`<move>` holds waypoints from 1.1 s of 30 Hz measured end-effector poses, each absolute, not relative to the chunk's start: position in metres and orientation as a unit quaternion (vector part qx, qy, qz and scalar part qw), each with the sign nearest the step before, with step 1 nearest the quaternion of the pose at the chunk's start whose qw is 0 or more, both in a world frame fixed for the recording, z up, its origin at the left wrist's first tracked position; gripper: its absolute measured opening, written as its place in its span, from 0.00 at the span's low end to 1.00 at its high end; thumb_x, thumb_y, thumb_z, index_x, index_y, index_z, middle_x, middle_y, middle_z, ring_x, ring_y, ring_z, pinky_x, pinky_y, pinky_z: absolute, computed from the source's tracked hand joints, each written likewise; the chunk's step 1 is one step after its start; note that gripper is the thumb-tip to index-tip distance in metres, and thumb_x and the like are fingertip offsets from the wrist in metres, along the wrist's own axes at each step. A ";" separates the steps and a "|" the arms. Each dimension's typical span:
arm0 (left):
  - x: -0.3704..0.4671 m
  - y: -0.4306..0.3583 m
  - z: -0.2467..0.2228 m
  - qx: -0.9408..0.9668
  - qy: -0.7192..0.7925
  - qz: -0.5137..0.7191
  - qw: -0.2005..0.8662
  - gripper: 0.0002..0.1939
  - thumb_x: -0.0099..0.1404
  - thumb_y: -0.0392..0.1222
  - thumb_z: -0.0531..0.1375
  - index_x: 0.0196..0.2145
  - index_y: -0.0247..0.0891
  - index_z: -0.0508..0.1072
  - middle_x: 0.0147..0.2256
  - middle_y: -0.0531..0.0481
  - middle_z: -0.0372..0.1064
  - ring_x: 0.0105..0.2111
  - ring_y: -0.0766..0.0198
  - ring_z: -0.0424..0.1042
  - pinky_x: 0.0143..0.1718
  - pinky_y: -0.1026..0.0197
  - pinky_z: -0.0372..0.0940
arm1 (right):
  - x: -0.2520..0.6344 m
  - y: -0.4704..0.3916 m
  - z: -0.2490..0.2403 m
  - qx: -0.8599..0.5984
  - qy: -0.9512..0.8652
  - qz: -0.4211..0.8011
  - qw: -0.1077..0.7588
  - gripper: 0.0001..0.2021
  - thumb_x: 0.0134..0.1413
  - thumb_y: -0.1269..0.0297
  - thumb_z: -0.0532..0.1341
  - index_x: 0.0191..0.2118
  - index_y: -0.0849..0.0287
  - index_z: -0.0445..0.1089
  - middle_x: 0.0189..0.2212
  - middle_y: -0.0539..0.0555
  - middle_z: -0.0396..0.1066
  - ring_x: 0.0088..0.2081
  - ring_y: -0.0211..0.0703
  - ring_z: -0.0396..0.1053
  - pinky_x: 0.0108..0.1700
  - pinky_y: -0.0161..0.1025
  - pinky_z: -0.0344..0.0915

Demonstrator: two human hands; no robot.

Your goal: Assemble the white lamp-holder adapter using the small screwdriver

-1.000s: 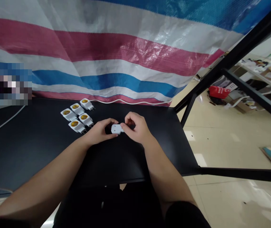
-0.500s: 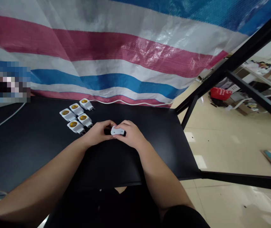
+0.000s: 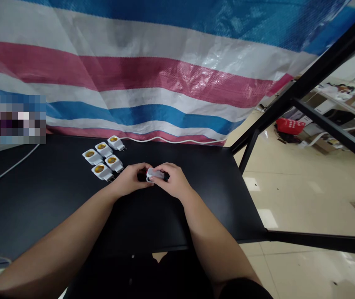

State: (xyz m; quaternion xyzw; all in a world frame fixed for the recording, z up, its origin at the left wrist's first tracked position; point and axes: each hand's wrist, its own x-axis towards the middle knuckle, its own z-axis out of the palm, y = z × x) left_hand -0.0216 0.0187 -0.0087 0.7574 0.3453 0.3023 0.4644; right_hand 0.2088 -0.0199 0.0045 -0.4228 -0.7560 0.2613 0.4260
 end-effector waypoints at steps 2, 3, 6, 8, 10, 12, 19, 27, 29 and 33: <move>-0.022 0.019 -0.008 0.753 0.345 0.316 0.463 0.20 0.58 0.42 0.75 0.47 0.39 0.78 0.43 0.47 0.81 0.41 0.56 0.81 0.47 0.55 0.74 | 0.208 -0.019 0.004 -0.428 -0.741 0.257 0.450 0.09 0.60 0.61 0.73 0.44 0.54 0.80 0.40 0.54 0.82 0.40 0.46 0.77 0.45 0.45 0.73; -0.022 0.018 -0.008 0.750 0.346 0.323 0.463 0.21 0.59 0.43 0.75 0.47 0.38 0.77 0.43 0.47 0.81 0.41 0.56 0.81 0.46 0.55 0.74 | 0.208 -0.019 0.004 -0.432 -0.734 0.253 0.460 0.09 0.59 0.60 0.73 0.44 0.54 0.80 0.40 0.55 0.82 0.40 0.46 0.77 0.46 0.45 0.73; -0.022 0.018 -0.007 0.741 0.348 0.340 0.463 0.20 0.59 0.43 0.75 0.47 0.38 0.76 0.44 0.46 0.81 0.41 0.57 0.81 0.46 0.55 0.75 | 0.209 -0.019 0.004 -0.428 -0.728 0.246 0.476 0.10 0.58 0.61 0.74 0.45 0.54 0.79 0.42 0.56 0.83 0.41 0.47 0.78 0.46 0.46 0.73; -0.021 0.017 -0.007 0.744 0.342 0.342 0.461 0.19 0.60 0.42 0.74 0.47 0.38 0.76 0.44 0.47 0.80 0.41 0.57 0.81 0.46 0.55 0.75 | 0.209 -0.019 0.003 -0.417 -0.738 0.247 0.469 0.10 0.59 0.62 0.74 0.44 0.54 0.78 0.44 0.55 0.83 0.42 0.47 0.78 0.46 0.45 0.73; -0.021 0.017 -0.008 0.753 0.335 0.339 0.453 0.19 0.61 0.42 0.73 0.48 0.39 0.77 0.44 0.48 0.80 0.42 0.58 0.81 0.46 0.56 0.75 | 0.210 -0.019 0.001 -0.413 -0.753 0.241 0.452 0.09 0.59 0.62 0.74 0.44 0.53 0.78 0.45 0.55 0.83 0.44 0.47 0.78 0.47 0.46 0.74; -0.020 0.016 -0.009 0.760 0.330 0.337 0.447 0.19 0.62 0.42 0.73 0.49 0.39 0.77 0.44 0.47 0.80 0.42 0.58 0.80 0.47 0.55 0.75 | 0.212 -0.018 -0.001 -0.414 -0.765 0.231 0.436 0.10 0.58 0.63 0.75 0.44 0.52 0.77 0.46 0.55 0.82 0.47 0.49 0.78 0.50 0.48 0.74; -0.021 0.019 -0.012 0.751 0.328 0.339 0.463 0.21 0.62 0.44 0.74 0.51 0.39 0.77 0.47 0.45 0.80 0.46 0.55 0.81 0.50 0.53 0.76 | 0.213 -0.018 -0.003 -0.401 -0.785 0.229 0.412 0.12 0.58 0.64 0.75 0.46 0.52 0.78 0.48 0.56 0.81 0.49 0.50 0.78 0.54 0.50 0.75; -0.021 0.021 -0.017 0.697 0.320 0.347 0.541 0.26 0.60 0.47 0.77 0.52 0.37 0.78 0.50 0.42 0.81 0.49 0.54 0.82 0.54 0.50 0.77 | 0.214 -0.021 0.002 -0.412 -0.770 0.271 0.406 0.11 0.62 0.66 0.71 0.49 0.52 0.78 0.49 0.56 0.78 0.49 0.49 0.79 0.53 0.47 0.76; -0.021 0.021 -0.019 0.690 0.323 0.344 0.549 0.27 0.60 0.48 0.77 0.53 0.36 0.78 0.51 0.41 0.81 0.49 0.52 0.82 0.54 0.49 0.78 | 0.214 -0.020 0.002 -0.408 -0.769 0.270 0.412 0.12 0.62 0.66 0.71 0.50 0.51 0.79 0.50 0.56 0.78 0.50 0.49 0.79 0.53 0.48 0.77; -0.022 0.020 -0.019 0.697 0.323 0.343 0.541 0.28 0.61 0.48 0.76 0.56 0.37 0.78 0.52 0.39 0.80 0.51 0.51 0.82 0.53 0.48 0.78 | 0.213 -0.020 0.001 -0.395 -0.771 0.271 0.420 0.11 0.64 0.65 0.71 0.51 0.51 0.80 0.51 0.57 0.79 0.52 0.49 0.79 0.58 0.49 0.75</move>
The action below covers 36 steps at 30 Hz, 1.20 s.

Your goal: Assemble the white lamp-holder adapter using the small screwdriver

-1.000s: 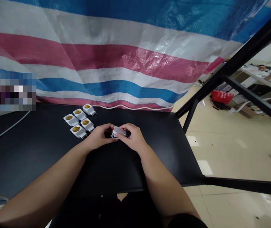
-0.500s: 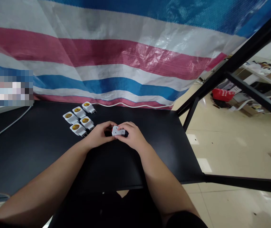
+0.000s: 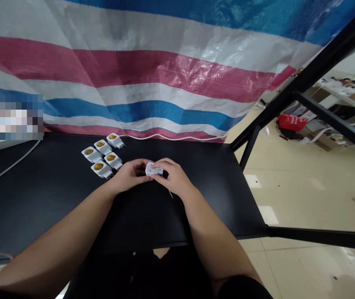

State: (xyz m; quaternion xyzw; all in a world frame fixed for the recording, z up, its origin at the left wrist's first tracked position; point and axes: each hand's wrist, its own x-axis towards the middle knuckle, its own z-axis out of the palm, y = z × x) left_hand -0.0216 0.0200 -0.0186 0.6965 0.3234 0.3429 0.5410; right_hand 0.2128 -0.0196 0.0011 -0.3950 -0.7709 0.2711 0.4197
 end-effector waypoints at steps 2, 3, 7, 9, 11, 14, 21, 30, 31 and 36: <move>-0.021 0.019 -0.017 0.703 0.322 0.350 0.529 0.30 0.62 0.47 0.76 0.59 0.38 0.76 0.53 0.39 0.79 0.51 0.53 0.81 0.51 0.51 0.78 | 0.212 -0.019 0.000 -0.397 -0.768 0.276 0.421 0.11 0.64 0.64 0.71 0.51 0.51 0.81 0.52 0.57 0.79 0.53 0.50 0.79 0.59 0.50 0.75; -0.021 0.018 -0.015 0.705 0.320 0.353 0.525 0.31 0.62 0.47 0.76 0.60 0.38 0.75 0.53 0.39 0.79 0.50 0.53 0.81 0.49 0.53 0.79 | 0.212 -0.019 -0.001 -0.400 -0.766 0.277 0.421 0.11 0.65 0.63 0.71 0.51 0.51 0.82 0.52 0.58 0.79 0.54 0.50 0.79 0.60 0.51 0.74; -0.019 0.016 -0.011 0.714 0.299 0.365 0.517 0.26 0.65 0.47 0.75 0.58 0.38 0.77 0.51 0.40 0.80 0.48 0.55 0.81 0.48 0.55 0.78 | 0.212 -0.018 -0.002 -0.404 -0.763 0.272 0.425 0.10 0.65 0.60 0.70 0.50 0.51 0.83 0.52 0.59 0.77 0.54 0.50 0.78 0.61 0.53 0.75; -0.019 0.016 -0.012 0.718 0.296 0.367 0.512 0.23 0.65 0.47 0.75 0.54 0.38 0.79 0.50 0.41 0.80 0.47 0.55 0.81 0.49 0.55 0.77 | 0.212 -0.019 -0.001 -0.400 -0.766 0.270 0.424 0.10 0.66 0.61 0.70 0.51 0.52 0.81 0.52 0.59 0.77 0.54 0.50 0.78 0.60 0.52 0.74; -0.019 0.017 -0.013 0.713 0.302 0.369 0.514 0.24 0.63 0.47 0.76 0.53 0.37 0.80 0.49 0.41 0.80 0.47 0.55 0.81 0.49 0.54 0.77 | 0.212 -0.020 0.001 -0.399 -0.760 0.284 0.427 0.13 0.66 0.63 0.69 0.54 0.53 0.78 0.52 0.59 0.77 0.54 0.50 0.78 0.60 0.52 0.74; -0.019 0.018 -0.015 0.696 0.311 0.376 0.526 0.26 0.62 0.48 0.77 0.54 0.36 0.80 0.48 0.40 0.81 0.46 0.54 0.82 0.49 0.53 0.77 | 0.213 -0.020 0.002 -0.417 -0.717 0.331 0.450 0.15 0.65 0.62 0.69 0.55 0.54 0.74 0.51 0.58 0.79 0.52 0.49 0.79 0.58 0.50 0.75; -0.018 0.019 -0.017 0.698 0.318 0.397 0.504 0.24 0.62 0.48 0.76 0.51 0.35 0.80 0.51 0.38 0.81 0.48 0.54 0.82 0.51 0.52 0.77 | 0.217 -0.013 -0.005 -0.472 -0.578 0.487 0.454 0.13 0.62 0.52 0.70 0.42 0.56 0.76 0.35 0.51 0.78 0.31 0.39 0.78 0.39 0.41 0.77; -0.020 0.019 -0.017 0.704 0.313 0.409 0.488 0.22 0.62 0.47 0.77 0.50 0.38 0.80 0.57 0.36 0.78 0.53 0.50 0.80 0.51 0.52 0.76 | 0.211 -0.012 -0.007 -0.482 -0.424 0.610 0.465 0.22 0.43 0.50 0.81 0.39 0.58 0.76 0.29 0.49 0.79 0.31 0.40 0.79 0.39 0.42 0.81; -0.020 0.019 -0.016 0.705 0.314 0.408 0.487 0.22 0.61 0.47 0.77 0.50 0.38 0.80 0.57 0.36 0.78 0.53 0.50 0.80 0.51 0.51 0.76 | 0.210 -0.012 -0.007 -0.483 -0.423 0.609 0.465 0.23 0.43 0.50 0.81 0.38 0.58 0.76 0.29 0.50 0.79 0.30 0.40 0.79 0.38 0.41 0.81; -0.020 0.019 -0.013 0.711 0.327 0.394 0.481 0.27 0.60 0.48 0.78 0.54 0.39 0.80 0.51 0.40 0.80 0.48 0.53 0.80 0.50 0.52 0.75 | 0.209 -0.014 -0.003 -0.490 -0.438 0.596 0.461 0.23 0.43 0.49 0.81 0.36 0.59 0.75 0.26 0.50 0.78 0.27 0.37 0.77 0.35 0.40 0.78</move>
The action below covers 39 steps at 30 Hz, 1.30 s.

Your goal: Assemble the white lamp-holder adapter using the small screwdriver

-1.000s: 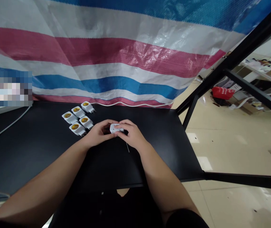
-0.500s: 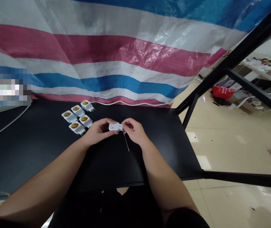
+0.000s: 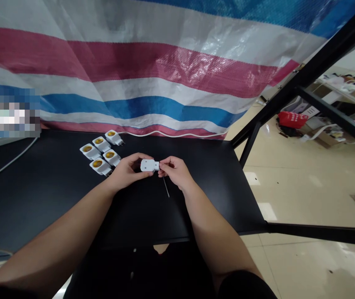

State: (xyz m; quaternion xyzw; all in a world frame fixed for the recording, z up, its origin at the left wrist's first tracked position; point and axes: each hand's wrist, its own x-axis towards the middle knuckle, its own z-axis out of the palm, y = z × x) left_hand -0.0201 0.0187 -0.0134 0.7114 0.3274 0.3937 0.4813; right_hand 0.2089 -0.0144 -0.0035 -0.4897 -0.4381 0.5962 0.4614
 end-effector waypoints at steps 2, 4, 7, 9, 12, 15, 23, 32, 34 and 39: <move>-0.020 0.019 -0.013 0.716 0.332 0.393 0.472 0.28 0.61 0.49 0.78 0.56 0.40 0.80 0.52 0.40 0.80 0.49 0.52 0.80 0.50 0.52 0.75 | 0.208 -0.014 -0.003 -0.490 -0.442 0.590 0.466 0.23 0.43 0.48 0.80 0.35 0.59 0.75 0.25 0.49 0.78 0.27 0.37 0.76 0.35 0.39 0.78; -0.019 0.020 -0.013 0.718 0.329 0.396 0.468 0.28 0.61 0.51 0.77 0.56 0.40 0.81 0.52 0.39 0.79 0.49 0.53 0.80 0.49 0.53 0.76 | 0.208 -0.014 -0.003 -0.488 -0.447 0.586 0.469 0.23 0.43 0.48 0.80 0.34 0.59 0.75 0.25 0.49 0.78 0.27 0.37 0.76 0.35 0.39 0.78; -0.019 0.020 -0.013 0.715 0.319 0.402 0.474 0.27 0.61 0.51 0.77 0.56 0.41 0.82 0.51 0.40 0.79 0.47 0.54 0.80 0.46 0.55 0.76 | 0.207 -0.013 -0.005 -0.490 -0.450 0.580 0.470 0.22 0.44 0.48 0.80 0.34 0.59 0.75 0.25 0.50 0.78 0.27 0.38 0.76 0.36 0.39 0.78; -0.018 0.020 -0.013 0.710 0.318 0.407 0.479 0.26 0.62 0.50 0.77 0.56 0.41 0.83 0.50 0.40 0.79 0.47 0.55 0.80 0.45 0.56 0.76 | 0.207 -0.013 -0.006 -0.493 -0.449 0.578 0.470 0.22 0.44 0.49 0.79 0.34 0.59 0.75 0.25 0.50 0.78 0.28 0.38 0.77 0.36 0.39 0.78; -0.018 0.020 -0.013 0.703 0.315 0.410 0.489 0.24 0.61 0.49 0.77 0.54 0.41 0.84 0.51 0.40 0.79 0.47 0.55 0.80 0.44 0.57 0.76 | 0.207 -0.013 -0.006 -0.499 -0.440 0.578 0.472 0.20 0.44 0.51 0.79 0.34 0.59 0.75 0.25 0.50 0.77 0.27 0.39 0.77 0.34 0.39 0.78; -0.017 0.020 -0.014 0.696 0.307 0.413 0.500 0.24 0.60 0.48 0.78 0.52 0.42 0.84 0.53 0.40 0.79 0.48 0.55 0.80 0.45 0.57 0.76 | 0.205 -0.013 -0.005 -0.511 -0.425 0.580 0.471 0.18 0.43 0.54 0.79 0.32 0.59 0.75 0.24 0.50 0.77 0.27 0.39 0.77 0.32 0.38 0.78; -0.013 0.021 -0.018 0.635 0.304 0.422 0.571 0.23 0.60 0.49 0.78 0.48 0.36 0.81 0.47 0.41 0.82 0.43 0.59 0.81 0.49 0.55 0.76 | 0.202 -0.015 -0.001 -0.510 -0.410 0.581 0.484 0.19 0.42 0.53 0.80 0.32 0.59 0.75 0.24 0.49 0.77 0.26 0.38 0.78 0.31 0.37 0.79; -0.012 0.022 -0.019 0.605 0.292 0.440 0.596 0.20 0.61 0.48 0.78 0.41 0.36 0.75 0.45 0.43 0.83 0.42 0.60 0.81 0.46 0.57 0.76 | 0.201 -0.016 0.001 -0.513 -0.424 0.573 0.478 0.16 0.45 0.55 0.77 0.31 0.58 0.73 0.22 0.48 0.75 0.25 0.38 0.76 0.27 0.36 0.77; -0.012 0.022 -0.019 0.603 0.283 0.443 0.601 0.19 0.63 0.48 0.77 0.41 0.35 0.75 0.43 0.44 0.83 0.40 0.60 0.81 0.44 0.58 0.76 | 0.201 -0.016 0.000 -0.520 -0.425 0.573 0.470 0.15 0.46 0.56 0.76 0.31 0.58 0.73 0.22 0.49 0.75 0.24 0.38 0.75 0.26 0.35 0.77; -0.012 0.021 -0.020 0.614 0.265 0.446 0.595 0.24 0.57 0.41 0.80 0.45 0.36 0.75 0.49 0.40 0.82 0.46 0.58 0.82 0.46 0.58 0.76 | 0.203 -0.015 -0.004 -0.509 -0.423 0.578 0.478 0.16 0.51 0.53 0.74 0.35 0.56 0.70 0.27 0.48 0.74 0.27 0.40 0.76 0.29 0.38 0.79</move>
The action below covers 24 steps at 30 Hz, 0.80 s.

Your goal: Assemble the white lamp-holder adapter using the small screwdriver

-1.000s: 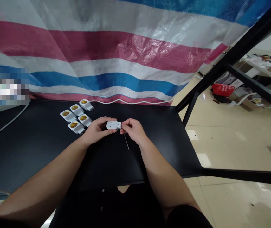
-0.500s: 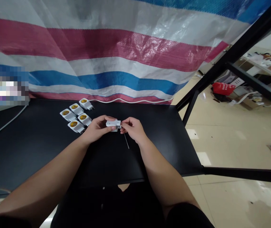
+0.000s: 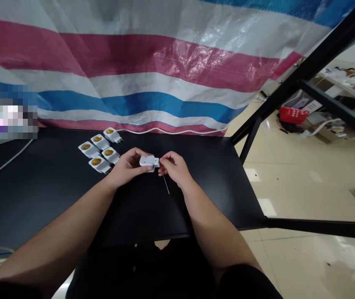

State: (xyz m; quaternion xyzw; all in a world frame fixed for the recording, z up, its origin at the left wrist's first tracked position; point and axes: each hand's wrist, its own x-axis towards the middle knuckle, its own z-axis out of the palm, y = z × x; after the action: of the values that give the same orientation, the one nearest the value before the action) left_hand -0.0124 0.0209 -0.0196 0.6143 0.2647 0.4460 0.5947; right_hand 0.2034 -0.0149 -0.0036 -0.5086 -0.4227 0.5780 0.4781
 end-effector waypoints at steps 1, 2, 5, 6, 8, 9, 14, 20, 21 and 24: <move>-0.013 0.021 -0.019 0.614 0.264 0.448 0.594 0.25 0.56 0.40 0.80 0.46 0.36 0.75 0.50 0.40 0.82 0.47 0.57 0.82 0.47 0.58 0.76 | 0.205 -0.015 -0.004 -0.494 -0.433 0.574 0.488 0.16 0.52 0.52 0.74 0.39 0.55 0.71 0.32 0.49 0.76 0.30 0.40 0.78 0.32 0.40 0.81; -0.013 0.020 -0.019 0.613 0.263 0.451 0.593 0.27 0.55 0.39 0.81 0.47 0.36 0.75 0.51 0.40 0.81 0.47 0.57 0.82 0.47 0.58 0.76 | 0.206 -0.016 -0.004 -0.477 -0.455 0.565 0.497 0.17 0.53 0.52 0.74 0.43 0.53 0.73 0.39 0.51 0.77 0.34 0.41 0.79 0.36 0.41 0.82; -0.013 0.020 -0.019 0.610 0.259 0.457 0.594 0.28 0.53 0.36 0.81 0.46 0.37 0.73 0.48 0.42 0.81 0.45 0.58 0.82 0.46 0.59 0.76 | 0.210 -0.018 -0.004 -0.416 -0.579 0.503 0.490 0.20 0.55 0.57 0.75 0.53 0.50 0.75 0.55 0.55 0.75 0.47 0.44 0.80 0.48 0.44 0.81; -0.013 0.020 -0.019 0.608 0.256 0.458 0.596 0.27 0.53 0.36 0.81 0.46 0.37 0.73 0.47 0.43 0.81 0.44 0.59 0.81 0.46 0.60 0.76 | 0.211 -0.019 -0.004 -0.401 -0.621 0.472 0.481 0.18 0.57 0.58 0.74 0.52 0.50 0.76 0.56 0.56 0.75 0.49 0.46 0.80 0.50 0.44 0.80; -0.013 0.021 -0.020 0.602 0.249 0.456 0.606 0.28 0.52 0.35 0.81 0.45 0.37 0.72 0.46 0.44 0.81 0.43 0.61 0.81 0.45 0.61 0.76 | 0.213 -0.020 -0.004 -0.393 -0.670 0.417 0.473 0.12 0.62 0.58 0.72 0.50 0.52 0.79 0.52 0.57 0.76 0.50 0.47 0.79 0.51 0.45 0.79; -0.013 0.021 -0.020 0.599 0.246 0.454 0.612 0.29 0.52 0.34 0.81 0.45 0.37 0.71 0.46 0.45 0.80 0.43 0.61 0.81 0.45 0.61 0.76 | 0.214 -0.020 -0.004 -0.400 -0.675 0.398 0.475 0.11 0.63 0.57 0.71 0.49 0.53 0.80 0.50 0.57 0.76 0.49 0.48 0.79 0.49 0.45 0.79; -0.013 0.022 -0.021 0.591 0.232 0.447 0.630 0.32 0.53 0.31 0.80 0.50 0.40 0.69 0.44 0.48 0.79 0.43 0.62 0.81 0.46 0.61 0.77 | 0.215 -0.018 -0.008 -0.420 -0.631 0.425 0.494 0.11 0.63 0.54 0.72 0.46 0.54 0.80 0.45 0.57 0.79 0.45 0.47 0.79 0.48 0.46 0.79; -0.012 0.020 -0.020 0.588 0.249 0.449 0.625 0.32 0.57 0.34 0.79 0.53 0.39 0.69 0.45 0.46 0.80 0.44 0.60 0.82 0.48 0.59 0.78 | 0.216 -0.018 -0.007 -0.418 -0.644 0.402 0.499 0.12 0.65 0.55 0.71 0.50 0.52 0.82 0.46 0.57 0.78 0.46 0.47 0.79 0.48 0.46 0.78; -0.012 0.020 -0.020 0.588 0.251 0.451 0.623 0.32 0.57 0.34 0.79 0.54 0.39 0.69 0.45 0.46 0.80 0.43 0.60 0.82 0.48 0.59 0.78 | 0.216 -0.018 -0.006 -0.418 -0.650 0.393 0.498 0.12 0.65 0.55 0.71 0.50 0.52 0.83 0.46 0.57 0.78 0.45 0.47 0.79 0.47 0.46 0.78; -0.011 0.019 -0.018 0.585 0.252 0.457 0.620 0.33 0.57 0.34 0.79 0.53 0.40 0.67 0.44 0.47 0.80 0.42 0.61 0.82 0.46 0.60 0.78 | 0.216 -0.019 -0.004 -0.417 -0.659 0.382 0.495 0.12 0.66 0.54 0.70 0.50 0.51 0.84 0.46 0.57 0.76 0.43 0.45 0.79 0.45 0.45 0.78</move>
State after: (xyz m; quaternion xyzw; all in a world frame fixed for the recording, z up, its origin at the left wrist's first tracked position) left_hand -0.0113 0.0193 -0.0183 0.5854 0.2520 0.4574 0.6201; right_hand 0.2158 -0.0187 -0.0043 -0.4174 -0.6593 0.3816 0.4955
